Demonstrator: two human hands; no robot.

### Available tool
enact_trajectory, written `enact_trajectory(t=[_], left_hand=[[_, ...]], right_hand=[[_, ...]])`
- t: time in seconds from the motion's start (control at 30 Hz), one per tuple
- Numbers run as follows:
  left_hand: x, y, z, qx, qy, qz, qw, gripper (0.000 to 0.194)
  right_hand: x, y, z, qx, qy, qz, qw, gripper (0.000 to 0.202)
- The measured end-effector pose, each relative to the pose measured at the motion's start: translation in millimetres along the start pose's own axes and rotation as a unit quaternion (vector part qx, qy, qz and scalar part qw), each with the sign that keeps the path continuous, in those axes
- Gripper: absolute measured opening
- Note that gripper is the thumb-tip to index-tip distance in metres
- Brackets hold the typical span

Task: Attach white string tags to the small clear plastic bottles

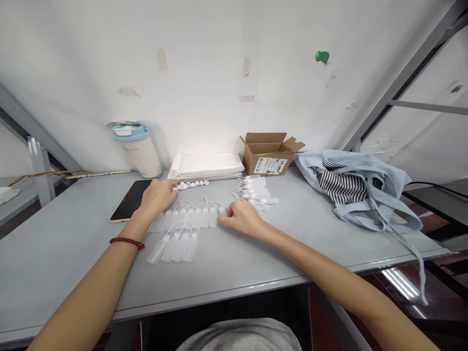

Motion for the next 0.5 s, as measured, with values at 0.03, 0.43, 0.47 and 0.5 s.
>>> enact_trajectory(t=[0.03,0.43,0.47,0.5], left_hand=[[0.3,-0.2,0.3,0.000,0.000,-0.001,1.000,0.032],[2.0,10.4,-0.2,-0.016,0.016,-0.111,0.994,0.031],[0.9,15.3,-2.4,-0.017,0.017,-0.135,0.991,0.032],[-1.1,20.5,-5.8,-0.015,0.016,-0.164,0.986,0.034]], right_hand=[[-0.4,-0.1,0.0,-0.002,-0.002,0.002,1.000,0.037],[-4.4,14.9,-4.5,-0.121,0.008,0.141,0.983,0.025],[-4.5,17.1,-5.8,-0.136,0.014,0.159,0.978,0.025],[-4.4,18.9,-7.0,-0.148,0.022,0.175,0.973,0.024]])
Point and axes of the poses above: each hand's wrist, its own z-axis towards the middle knuckle, its own y-axis out of the back of the hand, x = y × z, the point moved 5 cm from there along z, towards the middle knuckle, and after that the axes turned 13 degrees about y, right-handed, at the moved point
